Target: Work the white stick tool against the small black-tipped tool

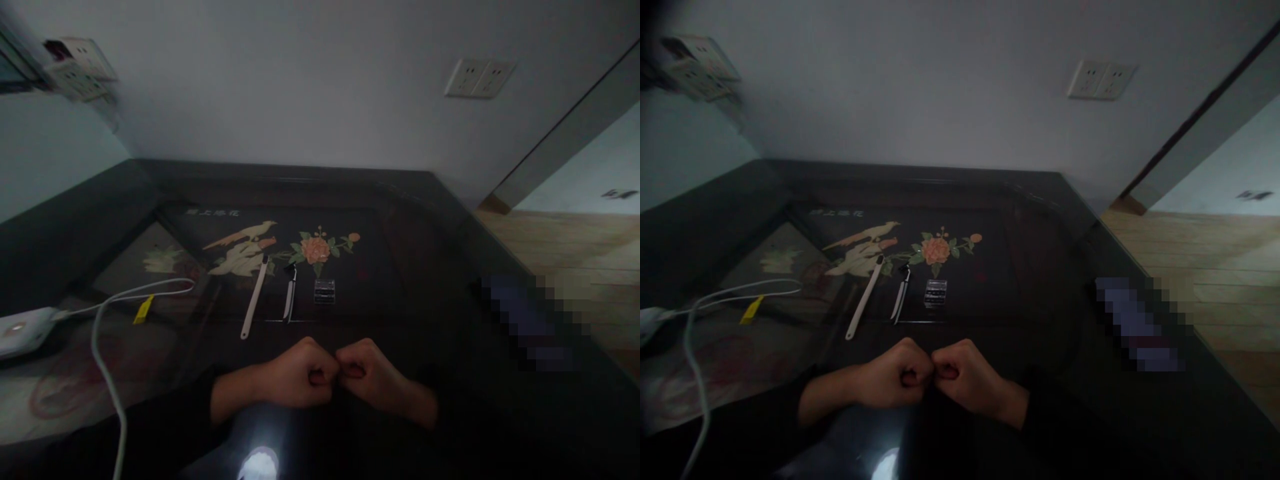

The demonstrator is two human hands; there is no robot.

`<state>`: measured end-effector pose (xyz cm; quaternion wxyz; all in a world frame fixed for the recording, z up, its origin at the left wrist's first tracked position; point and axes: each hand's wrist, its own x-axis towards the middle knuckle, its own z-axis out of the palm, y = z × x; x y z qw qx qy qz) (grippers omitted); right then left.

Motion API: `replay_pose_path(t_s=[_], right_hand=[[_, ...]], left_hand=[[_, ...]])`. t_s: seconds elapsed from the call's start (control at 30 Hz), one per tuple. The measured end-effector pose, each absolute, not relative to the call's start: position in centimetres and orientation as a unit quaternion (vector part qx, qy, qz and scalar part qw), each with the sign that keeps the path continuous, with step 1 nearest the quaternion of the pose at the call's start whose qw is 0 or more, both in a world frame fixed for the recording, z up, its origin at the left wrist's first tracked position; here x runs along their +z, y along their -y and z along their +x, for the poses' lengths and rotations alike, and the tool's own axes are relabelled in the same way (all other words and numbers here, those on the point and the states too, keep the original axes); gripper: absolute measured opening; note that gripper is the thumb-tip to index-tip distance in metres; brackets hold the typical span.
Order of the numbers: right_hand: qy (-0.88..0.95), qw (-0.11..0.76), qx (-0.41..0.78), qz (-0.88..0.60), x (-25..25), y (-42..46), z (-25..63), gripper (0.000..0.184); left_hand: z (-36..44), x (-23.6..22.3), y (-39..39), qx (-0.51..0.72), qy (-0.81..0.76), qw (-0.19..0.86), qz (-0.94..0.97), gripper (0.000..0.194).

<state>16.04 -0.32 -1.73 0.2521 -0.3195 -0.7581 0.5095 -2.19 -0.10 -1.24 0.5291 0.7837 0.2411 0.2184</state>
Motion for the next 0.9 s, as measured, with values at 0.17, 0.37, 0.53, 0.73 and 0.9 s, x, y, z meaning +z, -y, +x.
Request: replay_pose_path(t_s=[0.17, 0.37, 0.53, 0.73, 0.9], right_hand=[[0.744, 0.259, 0.520, -0.331, -1.5, -0.1, 16.2, 0.030], [0.710, 0.314, 0.499, -0.385, -1.3, -0.3, 15.9, 0.035], [0.689, 0.353, 0.461, -0.434, -1.5, 0.3, 15.0, 0.036], [0.687, 0.357, 0.449, -0.446, -1.8, 0.3, 14.8, 0.038], [0.698, 0.343, 0.459, -0.430, -1.7, 0.2, 15.0, 0.040]], left_hand=[[-2.2, -1.3, 0.1, 0.225, -0.250, 0.518, 0.786, 0.028], [-2.1, -1.0, 0.1, 0.292, -0.377, 0.381, 0.793, 0.030], [-4.2, 1.1, -2.4, 0.254, -0.549, 0.223, 0.765, 0.012], [-7.8, 2.1, -5.2, 0.163, -0.648, 0.015, 0.744, 0.017], [-7.4, 1.2, -5.0, 0.109, -0.656, -0.008, 0.747, 0.021]])
